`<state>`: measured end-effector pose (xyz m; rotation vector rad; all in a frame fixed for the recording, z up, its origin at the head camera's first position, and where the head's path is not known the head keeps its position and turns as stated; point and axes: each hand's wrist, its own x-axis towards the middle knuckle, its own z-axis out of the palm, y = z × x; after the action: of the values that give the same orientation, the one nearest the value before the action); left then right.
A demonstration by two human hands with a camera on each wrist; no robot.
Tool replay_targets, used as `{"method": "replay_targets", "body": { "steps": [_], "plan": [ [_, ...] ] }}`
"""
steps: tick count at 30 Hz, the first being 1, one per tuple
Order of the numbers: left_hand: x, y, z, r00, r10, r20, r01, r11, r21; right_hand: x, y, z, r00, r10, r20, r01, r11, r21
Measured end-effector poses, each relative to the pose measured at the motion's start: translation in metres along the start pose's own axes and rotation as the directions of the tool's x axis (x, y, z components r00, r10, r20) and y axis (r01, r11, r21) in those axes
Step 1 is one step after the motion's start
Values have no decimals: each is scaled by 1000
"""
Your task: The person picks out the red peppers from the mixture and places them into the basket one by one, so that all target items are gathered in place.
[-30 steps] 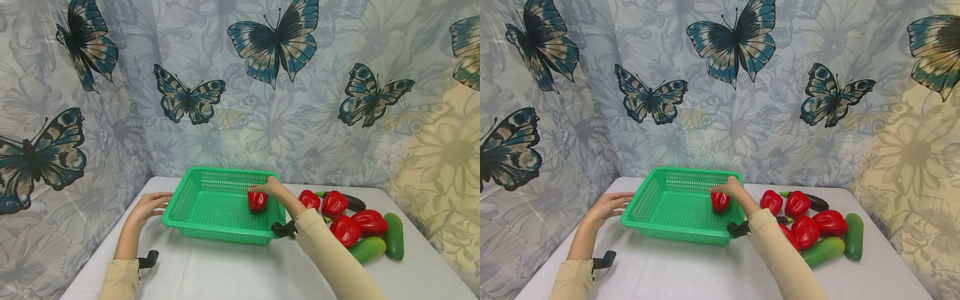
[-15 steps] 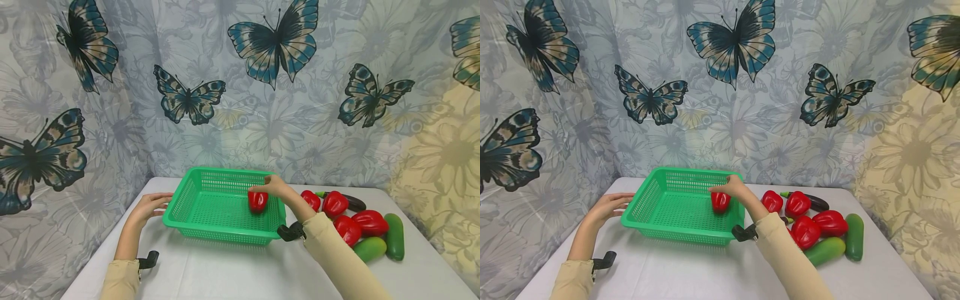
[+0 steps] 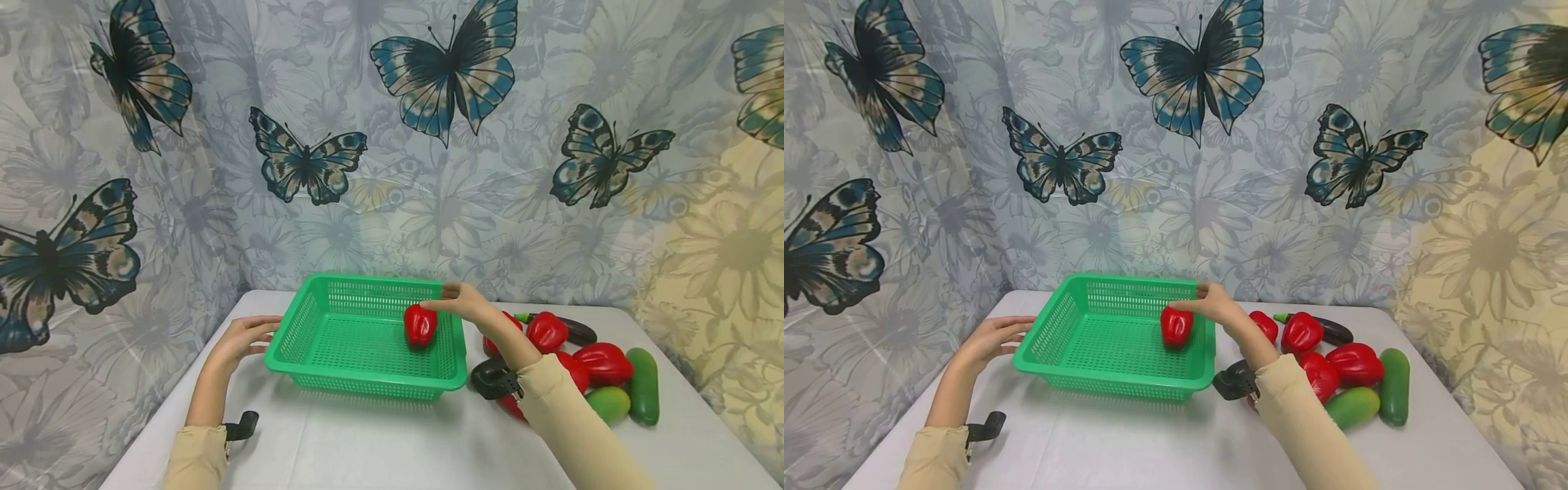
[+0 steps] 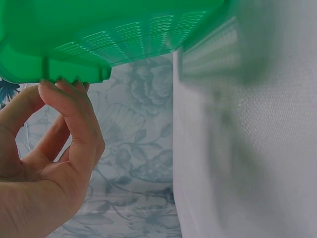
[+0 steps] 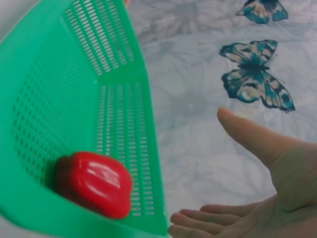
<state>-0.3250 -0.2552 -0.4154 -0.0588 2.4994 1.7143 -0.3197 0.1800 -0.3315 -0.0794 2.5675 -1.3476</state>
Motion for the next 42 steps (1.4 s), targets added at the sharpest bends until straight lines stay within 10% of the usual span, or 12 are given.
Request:
{"method": "replay_targets", "body": {
  "steps": [42],
  "plan": [
    [-3, 1, -2, 999, 15, 29, -15, 1000, -14, -58, 70, -100, 984, 161, -75, -169, 980, -109]
  ]
}}
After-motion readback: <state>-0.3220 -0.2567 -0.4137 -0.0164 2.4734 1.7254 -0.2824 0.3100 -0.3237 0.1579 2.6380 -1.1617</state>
